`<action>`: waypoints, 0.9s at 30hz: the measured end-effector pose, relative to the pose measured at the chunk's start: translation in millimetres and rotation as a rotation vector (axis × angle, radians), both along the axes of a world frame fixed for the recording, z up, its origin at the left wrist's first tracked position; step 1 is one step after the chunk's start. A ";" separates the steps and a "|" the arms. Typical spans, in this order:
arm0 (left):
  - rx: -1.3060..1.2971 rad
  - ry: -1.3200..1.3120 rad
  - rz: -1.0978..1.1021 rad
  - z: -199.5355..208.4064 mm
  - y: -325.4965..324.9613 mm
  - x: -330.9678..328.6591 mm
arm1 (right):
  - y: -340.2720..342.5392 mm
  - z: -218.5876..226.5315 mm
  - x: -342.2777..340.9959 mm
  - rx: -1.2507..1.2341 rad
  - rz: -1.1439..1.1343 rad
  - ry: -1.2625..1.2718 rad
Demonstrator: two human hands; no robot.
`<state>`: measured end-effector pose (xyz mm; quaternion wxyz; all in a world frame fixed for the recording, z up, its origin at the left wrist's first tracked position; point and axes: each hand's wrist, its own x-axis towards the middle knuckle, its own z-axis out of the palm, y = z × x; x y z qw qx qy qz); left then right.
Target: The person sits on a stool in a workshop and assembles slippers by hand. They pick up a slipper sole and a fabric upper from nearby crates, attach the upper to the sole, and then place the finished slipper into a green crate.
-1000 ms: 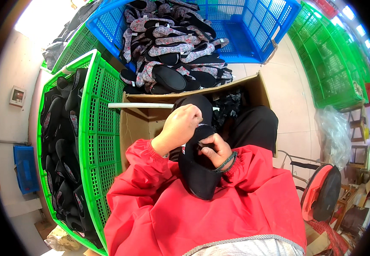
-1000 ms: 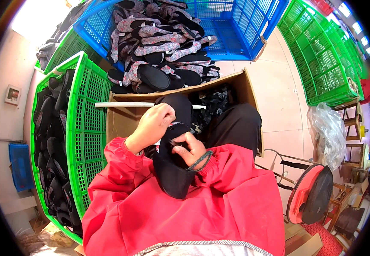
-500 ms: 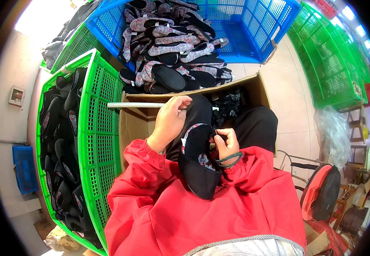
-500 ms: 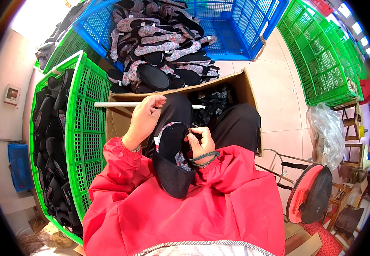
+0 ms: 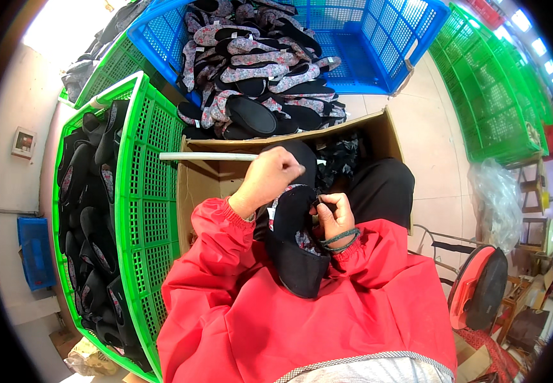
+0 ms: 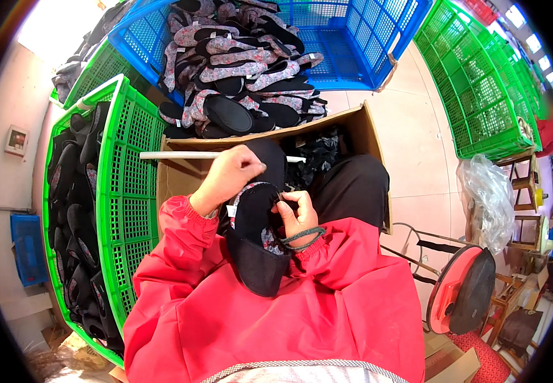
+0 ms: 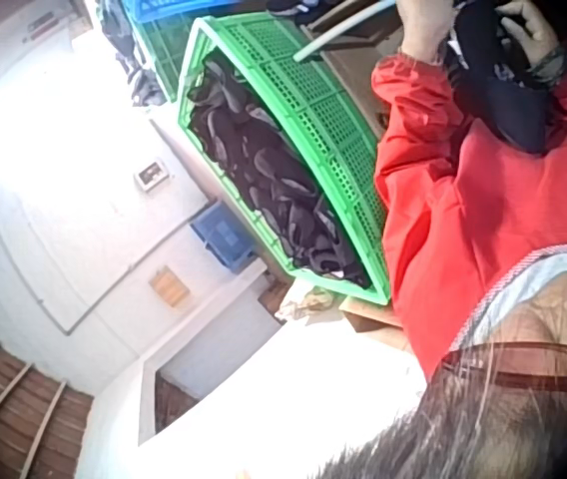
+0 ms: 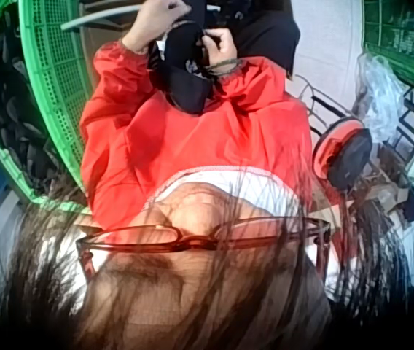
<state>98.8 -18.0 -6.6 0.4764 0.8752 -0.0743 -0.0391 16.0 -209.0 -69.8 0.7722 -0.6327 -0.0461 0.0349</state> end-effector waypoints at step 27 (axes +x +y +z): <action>0.451 -0.249 0.000 24.3 -5.6 -51.3 | 0.5 -6.6 -4.9 -0.024 0.017 0.079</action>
